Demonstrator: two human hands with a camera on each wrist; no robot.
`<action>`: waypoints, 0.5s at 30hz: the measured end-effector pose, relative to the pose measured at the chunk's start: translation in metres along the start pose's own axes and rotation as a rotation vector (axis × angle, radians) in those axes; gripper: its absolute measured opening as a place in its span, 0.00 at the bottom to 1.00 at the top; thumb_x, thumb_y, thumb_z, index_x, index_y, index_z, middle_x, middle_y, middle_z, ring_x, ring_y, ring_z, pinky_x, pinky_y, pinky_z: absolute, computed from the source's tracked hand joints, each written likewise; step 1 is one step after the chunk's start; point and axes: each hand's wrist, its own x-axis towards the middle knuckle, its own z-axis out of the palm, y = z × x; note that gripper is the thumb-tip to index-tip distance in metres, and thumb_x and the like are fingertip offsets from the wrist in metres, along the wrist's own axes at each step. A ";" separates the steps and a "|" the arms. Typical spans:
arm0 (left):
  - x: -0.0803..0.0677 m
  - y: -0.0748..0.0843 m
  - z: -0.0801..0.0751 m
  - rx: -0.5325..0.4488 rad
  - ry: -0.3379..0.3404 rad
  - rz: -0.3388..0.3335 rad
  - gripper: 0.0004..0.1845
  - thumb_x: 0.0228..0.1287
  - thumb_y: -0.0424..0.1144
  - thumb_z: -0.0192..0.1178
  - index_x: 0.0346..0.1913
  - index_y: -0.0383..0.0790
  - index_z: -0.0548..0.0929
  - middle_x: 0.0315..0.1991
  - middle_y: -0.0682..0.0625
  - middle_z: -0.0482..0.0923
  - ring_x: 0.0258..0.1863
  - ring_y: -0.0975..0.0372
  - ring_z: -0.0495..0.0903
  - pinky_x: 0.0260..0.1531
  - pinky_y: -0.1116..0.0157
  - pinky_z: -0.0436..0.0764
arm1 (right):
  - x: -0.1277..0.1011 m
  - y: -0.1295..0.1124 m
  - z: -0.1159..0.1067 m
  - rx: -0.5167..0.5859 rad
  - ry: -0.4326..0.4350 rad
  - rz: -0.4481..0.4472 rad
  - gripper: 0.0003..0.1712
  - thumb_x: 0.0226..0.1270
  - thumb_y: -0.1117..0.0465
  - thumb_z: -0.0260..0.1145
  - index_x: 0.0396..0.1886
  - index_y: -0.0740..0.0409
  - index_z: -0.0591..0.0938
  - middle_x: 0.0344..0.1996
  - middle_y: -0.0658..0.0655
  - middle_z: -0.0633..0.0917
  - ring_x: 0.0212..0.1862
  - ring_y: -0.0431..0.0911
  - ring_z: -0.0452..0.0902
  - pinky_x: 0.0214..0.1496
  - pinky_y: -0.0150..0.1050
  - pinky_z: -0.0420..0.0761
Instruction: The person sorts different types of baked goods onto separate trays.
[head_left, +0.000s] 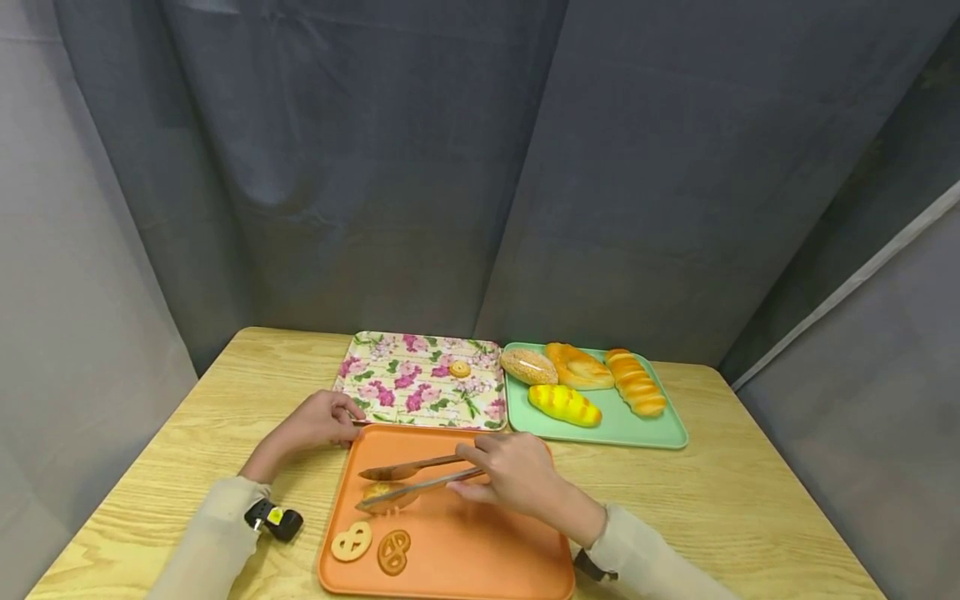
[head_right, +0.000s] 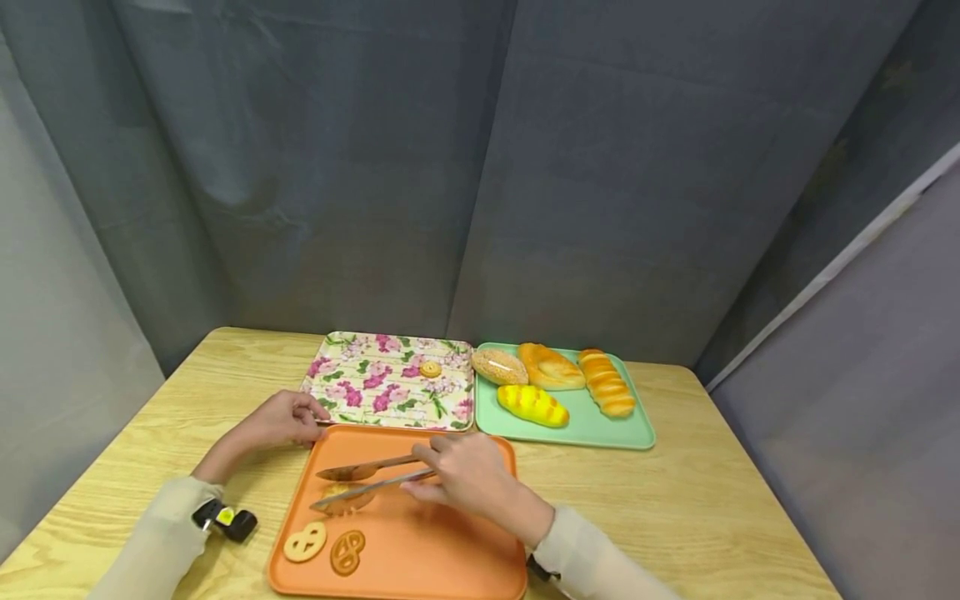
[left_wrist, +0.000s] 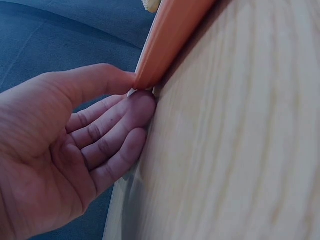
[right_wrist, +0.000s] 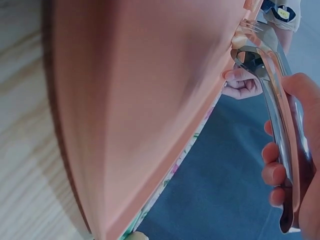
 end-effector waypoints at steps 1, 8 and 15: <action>0.000 0.000 0.000 0.001 0.000 0.000 0.14 0.61 0.33 0.72 0.46 0.29 0.85 0.24 0.46 0.85 0.22 0.60 0.81 0.24 0.65 0.81 | 0.000 0.001 -0.001 0.005 0.006 0.001 0.21 0.54 0.33 0.75 0.30 0.43 0.84 0.14 0.42 0.69 0.18 0.33 0.46 0.22 0.26 0.38; 0.001 -0.002 0.000 -0.001 -0.006 0.007 0.13 0.61 0.33 0.71 0.45 0.29 0.84 0.24 0.46 0.84 0.23 0.59 0.82 0.25 0.64 0.81 | 0.001 0.008 -0.002 0.023 0.006 0.025 0.21 0.56 0.34 0.73 0.32 0.45 0.86 0.16 0.42 0.77 0.14 0.33 0.62 0.21 0.25 0.44; 0.002 -0.003 0.000 -0.003 -0.008 0.012 0.12 0.61 0.32 0.71 0.45 0.28 0.84 0.23 0.47 0.85 0.22 0.59 0.82 0.25 0.63 0.82 | 0.004 0.024 -0.006 -0.016 0.062 0.063 0.23 0.56 0.32 0.73 0.33 0.46 0.88 0.17 0.44 0.77 0.13 0.35 0.65 0.18 0.25 0.47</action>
